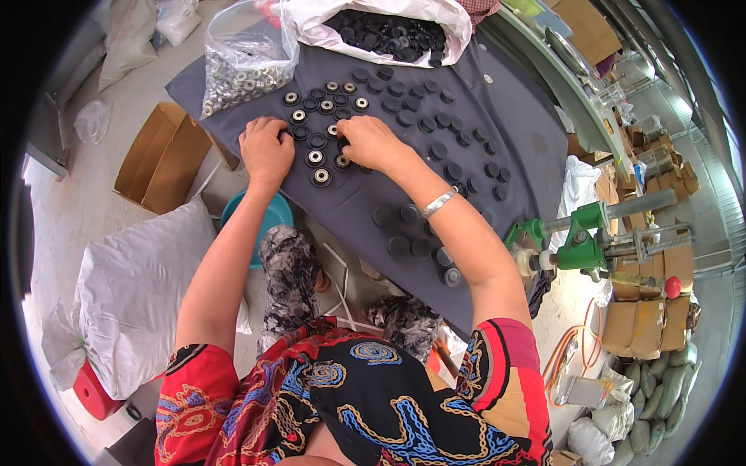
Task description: The person assembles small circular components by placing a metal ring into a black cap and using a green manual press to secure them. They repeatedly pick up parts from a table, operate the press lever, and inspect the finished units.
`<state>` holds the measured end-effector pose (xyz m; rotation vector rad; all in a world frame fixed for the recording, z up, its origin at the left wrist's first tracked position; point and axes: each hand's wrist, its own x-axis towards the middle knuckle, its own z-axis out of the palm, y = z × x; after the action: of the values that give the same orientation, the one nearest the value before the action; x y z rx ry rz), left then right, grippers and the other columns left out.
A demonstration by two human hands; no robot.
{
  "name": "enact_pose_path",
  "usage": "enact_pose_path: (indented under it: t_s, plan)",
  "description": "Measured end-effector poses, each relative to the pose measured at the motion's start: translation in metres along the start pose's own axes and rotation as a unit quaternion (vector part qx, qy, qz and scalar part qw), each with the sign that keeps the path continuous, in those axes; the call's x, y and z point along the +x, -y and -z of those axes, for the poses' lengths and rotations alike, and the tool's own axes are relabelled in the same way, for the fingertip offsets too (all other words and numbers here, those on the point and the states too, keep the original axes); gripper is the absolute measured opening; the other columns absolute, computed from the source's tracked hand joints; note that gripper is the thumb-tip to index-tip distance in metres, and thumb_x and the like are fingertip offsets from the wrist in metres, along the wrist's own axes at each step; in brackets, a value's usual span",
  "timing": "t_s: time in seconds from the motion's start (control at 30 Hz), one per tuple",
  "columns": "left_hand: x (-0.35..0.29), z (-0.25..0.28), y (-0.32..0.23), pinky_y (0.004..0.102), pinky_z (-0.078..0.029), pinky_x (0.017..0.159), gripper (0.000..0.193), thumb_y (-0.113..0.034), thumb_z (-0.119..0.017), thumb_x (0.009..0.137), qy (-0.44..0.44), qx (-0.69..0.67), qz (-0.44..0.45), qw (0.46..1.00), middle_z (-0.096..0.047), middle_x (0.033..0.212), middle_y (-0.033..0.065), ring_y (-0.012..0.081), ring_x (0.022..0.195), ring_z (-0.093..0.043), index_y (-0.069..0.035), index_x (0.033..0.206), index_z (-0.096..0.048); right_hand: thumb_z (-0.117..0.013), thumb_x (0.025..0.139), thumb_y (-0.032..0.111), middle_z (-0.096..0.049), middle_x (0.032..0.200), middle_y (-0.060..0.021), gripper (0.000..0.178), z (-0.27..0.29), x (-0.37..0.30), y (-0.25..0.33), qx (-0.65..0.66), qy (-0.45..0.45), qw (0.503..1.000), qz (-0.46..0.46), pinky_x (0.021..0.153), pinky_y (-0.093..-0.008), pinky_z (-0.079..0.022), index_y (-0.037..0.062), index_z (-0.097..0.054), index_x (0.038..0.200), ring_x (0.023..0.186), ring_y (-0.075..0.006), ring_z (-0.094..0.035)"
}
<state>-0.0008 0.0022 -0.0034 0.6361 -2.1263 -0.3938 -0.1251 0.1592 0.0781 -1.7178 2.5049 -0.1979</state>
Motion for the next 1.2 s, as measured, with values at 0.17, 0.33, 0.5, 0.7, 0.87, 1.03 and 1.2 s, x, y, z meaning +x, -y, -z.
enact_pose_path:
  t_s: [0.17, 0.33, 0.5, 0.7, 0.87, 1.03, 1.2]
  plan:
    - [0.000, 0.000, 0.000, 0.0419, -0.040, 0.093, 0.012, -0.011, -0.063, 0.073, 0.009, -0.009, 0.011, 1.000, -0.067, 0.096, 0.0040, 0.0255, 0.104, -0.057, -0.008, 0.082, -0.070, -0.065, 0.080, 0.013, -0.069, 0.090, -0.0172, 0.021, 0.002, -0.003, -0.005, 0.009, -0.006, 0.998, -0.060, 0.082, -0.0444, -0.051, 0.0043, -0.069, 0.098, 0.092, -0.0343, -0.066]
    - [0.001, 0.000, -0.001, 0.0418, -0.040, 0.093, 0.012, -0.011, -0.063, 0.073, 0.007, -0.007, 0.007, 1.000, -0.067, 0.096, 0.0042, 0.0257, 0.104, -0.057, -0.008, 0.082, -0.070, -0.067, 0.080, 0.016, -0.069, 0.088, -0.0170, 0.018, -0.008, 0.000, -0.013, 0.003, -0.028, 0.998, -0.050, 0.082, -0.0444, -0.052, 0.0035, -0.069, 0.093, 0.090, -0.0345, -0.066]
    - [0.000, -0.001, 0.000, 0.0420, -0.040, 0.093, 0.011, -0.011, -0.063, 0.073, 0.002, -0.007, 0.003, 1.000, -0.067, 0.096, 0.0044, 0.0261, 0.104, -0.057, -0.008, 0.081, -0.070, -0.069, 0.077, 0.015, -0.068, 0.086, -0.0191, 0.017, -0.005, 0.001, -0.005, -0.012, -0.029, 0.999, -0.040, 0.079, -0.0451, -0.052, 0.0011, -0.068, 0.087, 0.088, -0.0358, -0.066]
    - [0.001, 0.000, 0.001, 0.0423, -0.040, 0.092, 0.011, -0.011, -0.063, 0.072, 0.000, -0.009, 0.004, 1.000, -0.067, 0.095, 0.0045, 0.0262, 0.104, -0.057, -0.008, 0.081, -0.070, -0.069, 0.076, 0.014, -0.068, 0.089, -0.0202, 0.020, -0.001, 0.006, -0.006, 0.033, -0.001, 0.997, -0.065, 0.080, -0.0441, -0.052, 0.0005, -0.067, 0.090, 0.090, -0.0363, -0.065]
    - [0.001, 0.001, -0.001, 0.0421, -0.040, 0.093, 0.011, -0.010, -0.063, 0.072, 0.001, -0.016, 0.005, 1.000, -0.067, 0.095, 0.0045, 0.0262, 0.103, -0.057, -0.007, 0.081, -0.069, -0.067, 0.075, 0.012, -0.063, 0.097, -0.0206, 0.027, -0.007, 0.002, -0.012, 0.061, -0.071, 0.993, -0.067, 0.082, -0.0430, -0.050, 0.0013, -0.062, 0.099, 0.092, -0.0380, -0.061]
    - [0.001, 0.000, -0.001, 0.0425, -0.041, 0.093, 0.011, -0.010, -0.062, 0.073, 0.003, -0.015, 0.006, 1.000, -0.067, 0.095, 0.0046, 0.0269, 0.104, -0.057, -0.007, 0.082, -0.069, -0.066, 0.074, 0.010, -0.059, 0.096, -0.0185, 0.026, -0.013, 0.000, -0.007, 0.075, -0.137, 0.986, -0.053, 0.079, -0.0442, -0.049, 0.0021, -0.059, 0.098, 0.089, -0.0372, -0.060]
    - [0.000, 0.000, -0.001, 0.0429, -0.041, 0.093, 0.012, -0.009, -0.061, 0.073, 0.005, -0.008, 0.011, 1.000, -0.068, 0.097, 0.0045, 0.0281, 0.107, -0.057, -0.008, 0.082, -0.069, -0.066, 0.074, 0.009, -0.060, 0.091, -0.0157, 0.024, -0.009, -0.008, -0.009, 0.040, -0.115, 0.990, -0.071, 0.077, -0.0428, -0.049, 0.0014, -0.060, 0.096, 0.086, -0.0330, -0.061]
